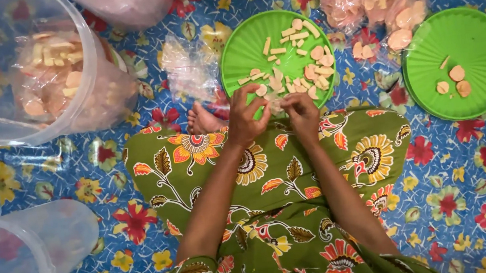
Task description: Separating thin food slices and arranging them on a plate
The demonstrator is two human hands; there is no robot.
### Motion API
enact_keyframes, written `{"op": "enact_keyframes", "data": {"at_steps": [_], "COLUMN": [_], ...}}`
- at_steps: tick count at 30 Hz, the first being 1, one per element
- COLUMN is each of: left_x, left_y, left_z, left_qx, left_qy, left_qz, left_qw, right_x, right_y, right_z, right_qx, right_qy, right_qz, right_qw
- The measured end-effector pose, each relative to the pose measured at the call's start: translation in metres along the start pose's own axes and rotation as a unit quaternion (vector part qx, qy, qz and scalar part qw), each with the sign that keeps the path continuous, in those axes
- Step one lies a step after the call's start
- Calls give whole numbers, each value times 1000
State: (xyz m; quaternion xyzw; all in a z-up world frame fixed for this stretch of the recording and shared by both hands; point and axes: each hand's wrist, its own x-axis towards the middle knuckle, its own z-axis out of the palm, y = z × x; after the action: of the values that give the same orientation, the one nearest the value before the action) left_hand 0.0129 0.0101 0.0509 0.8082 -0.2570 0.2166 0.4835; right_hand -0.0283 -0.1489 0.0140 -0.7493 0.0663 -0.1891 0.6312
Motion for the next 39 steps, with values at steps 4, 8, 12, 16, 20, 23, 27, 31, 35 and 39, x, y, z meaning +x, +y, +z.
{"op": "enact_keyframes", "data": {"at_steps": [4, 8, 12, 16, 20, 23, 27, 31, 35, 39], "left_x": [0, 1, -4, -14, -12, -16, -16, -19, -24, -25], "left_y": [2, 5, -7, -26, -11, -11, -11, -18, -27, -21], "left_z": [4, 5, 4, 7, -3, 2, -5, -4, -6, -17], "left_qx": [-4, -63, -199, -375, -436, -449, -404, -366, -312, -402], "left_qy": [8, -8, -3, -13, -129, -144, -69, -27, -57, -154], "left_qz": [10, -8, -182, -323, -394, -400, -358, -334, -259, -275], "left_qw": [1000, 998, 963, 869, 799, 786, 839, 868, 912, 860], "right_x": [-2, -3, -7, -13, -15, -15, -14, -13, -13, -16], "right_y": [16, -12, -50, 23, 24, 30, -22, -37, -49, -75], "right_z": [-1, -1, -14, -27, -31, -36, -34, -31, -23, -25], "right_qx": [-96, -52, 83, 299, 314, 305, 233, 128, 53, 15], "right_qy": [-59, -89, -87, -67, -99, -106, -58, -57, -54, -108], "right_qz": [-126, -29, 191, 286, 304, 296, 300, 258, 240, 261], "right_qw": [986, 994, 974, 908, 894, 899, 923, 956, 968, 959]}}
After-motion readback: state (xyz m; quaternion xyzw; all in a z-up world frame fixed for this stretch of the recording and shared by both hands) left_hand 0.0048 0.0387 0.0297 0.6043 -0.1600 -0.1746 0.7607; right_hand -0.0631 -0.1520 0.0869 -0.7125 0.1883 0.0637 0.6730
